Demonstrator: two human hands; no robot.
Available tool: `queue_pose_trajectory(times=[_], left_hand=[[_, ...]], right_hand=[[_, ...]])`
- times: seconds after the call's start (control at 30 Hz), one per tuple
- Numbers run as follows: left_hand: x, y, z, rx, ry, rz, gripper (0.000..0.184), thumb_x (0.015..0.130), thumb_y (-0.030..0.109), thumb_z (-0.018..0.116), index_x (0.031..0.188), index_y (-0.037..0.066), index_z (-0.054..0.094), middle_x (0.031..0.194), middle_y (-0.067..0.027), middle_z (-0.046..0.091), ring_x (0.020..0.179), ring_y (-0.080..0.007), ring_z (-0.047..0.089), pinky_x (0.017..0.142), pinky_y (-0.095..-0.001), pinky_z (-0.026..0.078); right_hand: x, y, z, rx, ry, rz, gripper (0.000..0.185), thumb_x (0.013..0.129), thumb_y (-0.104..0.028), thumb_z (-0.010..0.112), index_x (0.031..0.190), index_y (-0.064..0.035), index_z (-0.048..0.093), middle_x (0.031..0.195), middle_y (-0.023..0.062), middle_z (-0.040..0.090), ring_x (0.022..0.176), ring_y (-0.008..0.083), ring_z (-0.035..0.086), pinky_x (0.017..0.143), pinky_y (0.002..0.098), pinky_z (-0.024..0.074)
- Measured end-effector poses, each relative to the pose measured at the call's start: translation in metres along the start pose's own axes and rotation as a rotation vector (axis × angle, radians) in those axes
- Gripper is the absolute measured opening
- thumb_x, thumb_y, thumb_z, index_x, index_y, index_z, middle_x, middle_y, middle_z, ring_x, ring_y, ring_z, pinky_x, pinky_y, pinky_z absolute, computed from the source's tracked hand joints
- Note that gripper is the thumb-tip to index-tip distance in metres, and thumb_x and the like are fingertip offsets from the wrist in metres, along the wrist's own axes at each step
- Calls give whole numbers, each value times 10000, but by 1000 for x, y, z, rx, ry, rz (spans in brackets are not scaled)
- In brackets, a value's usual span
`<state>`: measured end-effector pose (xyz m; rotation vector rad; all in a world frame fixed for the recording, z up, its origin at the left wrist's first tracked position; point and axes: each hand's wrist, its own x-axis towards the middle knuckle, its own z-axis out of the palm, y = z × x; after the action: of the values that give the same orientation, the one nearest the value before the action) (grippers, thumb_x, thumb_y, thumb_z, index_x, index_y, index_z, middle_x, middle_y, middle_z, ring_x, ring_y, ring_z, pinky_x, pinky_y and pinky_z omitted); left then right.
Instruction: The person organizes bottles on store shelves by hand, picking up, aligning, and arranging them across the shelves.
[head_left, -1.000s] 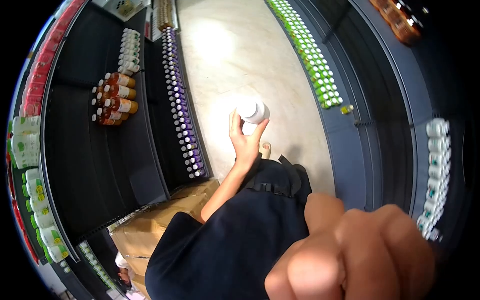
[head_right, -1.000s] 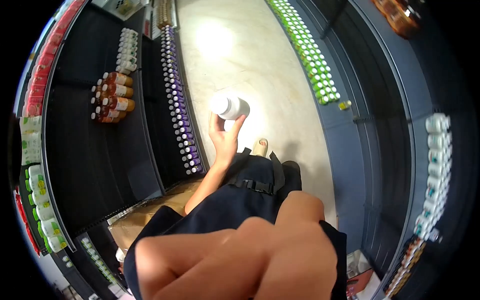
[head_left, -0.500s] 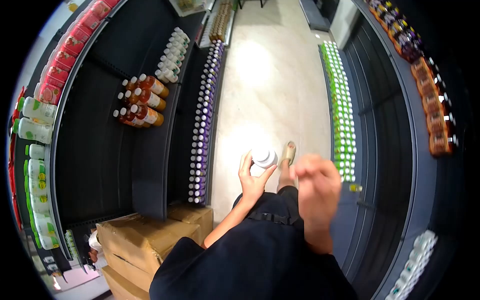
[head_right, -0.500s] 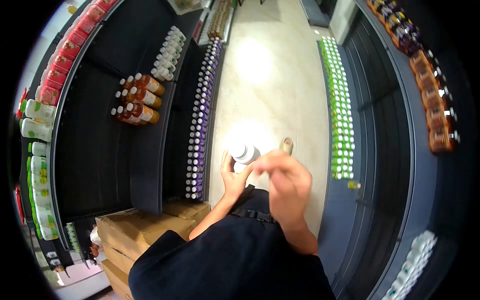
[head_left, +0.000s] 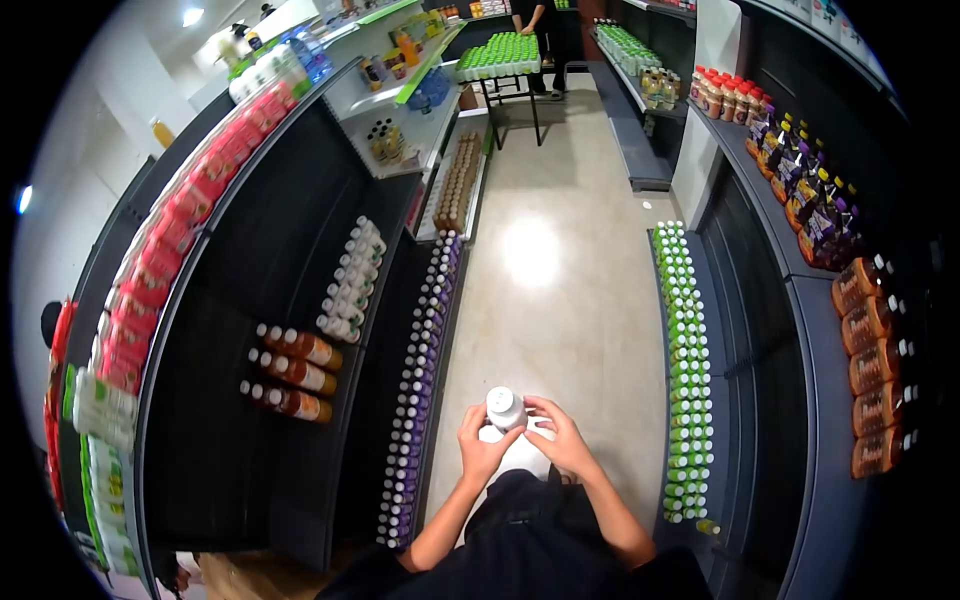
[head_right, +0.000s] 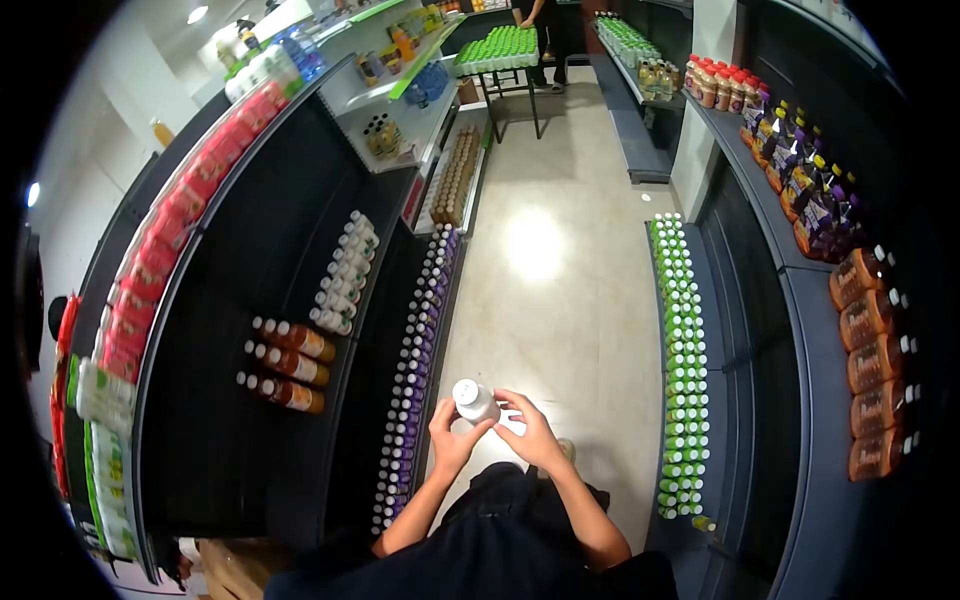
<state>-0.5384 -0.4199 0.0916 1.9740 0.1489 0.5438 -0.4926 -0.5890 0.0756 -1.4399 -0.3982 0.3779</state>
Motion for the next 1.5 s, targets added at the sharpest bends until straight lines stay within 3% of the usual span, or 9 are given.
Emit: queue_pose_trajectory(times=[0.3,0.47,0.5,0.53,0.73,0.97,1.07,1.3,1.5], left_hand=[[79,-59,47,-48,-186,-258,651,713,189,888,1266,-14,612,1156,-172,639,1054,-272,666,900,-363,552],[174,-121,42,44,-332,-230,629,794,283,828,1303,8,584,1181,-216,627,1078,-339,645,916,-400,528],[195,-135,41,-23,-296,-220,618,790,270,822,1301,17,586,1192,-205,631,1100,-345,624,935,-394,510],[226,-134,35,-45,-287,-201,579,782,238,814,1278,23,606,1189,-184,635,1115,-331,612,943,-389,499],[380,-172,-2,31,-273,-49,455,759,166,799,1179,47,666,1100,-135,666,1013,-327,650,866,-379,527],[507,-220,-38,147,-261,-83,400,745,168,799,1107,59,668,1044,-123,667,972,-342,657,827,-396,536],[548,-242,-49,206,-133,-133,394,739,185,806,1089,62,674,1047,-123,675,942,-346,669,796,-405,544],[641,-331,-74,499,24,-346,412,727,277,756,1080,86,663,1073,-116,688,902,-357,688,762,-461,554],[726,-389,-96,671,63,-351,329,737,157,716,1043,59,644,1054,-153,672,913,-386,678,761,-480,549]], right_hand=[[95,60,-23,-258,147,93,691,704,-124,855,1314,-24,545,1229,119,614,1121,250,626,871,368,548],[194,105,-30,-285,131,185,672,709,-132,867,1291,-11,555,1201,163,638,1089,246,650,883,368,556],[217,129,-30,-301,149,64,651,717,-96,856,1290,-10,558,1189,152,638,1069,239,651,862,362,562],[245,100,-24,-245,169,123,620,722,-167,866,1254,-31,578,1168,135,644,1054,255,649,848,359,545],[394,123,-9,-409,148,167,637,731,-98,853,1294,-43,561,1214,104,629,1097,232,628,839,354,555],[540,121,39,-413,137,179,633,793,-88,788,1364,-25,521,1261,120,623,1169,251,604,897,380,534],[594,115,62,-404,181,122,577,745,-67,802,1261,-48,547,1196,113,609,1109,240,607,843,368,536],[727,175,90,-333,-276,220,577,766,-66,815,1247,-34,498,1169,101,618,1026,190,625,877,351,542],[890,221,118,-100,-655,396,575,760,21,784,1253,-4,490,1249,149,571,1127,230,592,905,362,550]])
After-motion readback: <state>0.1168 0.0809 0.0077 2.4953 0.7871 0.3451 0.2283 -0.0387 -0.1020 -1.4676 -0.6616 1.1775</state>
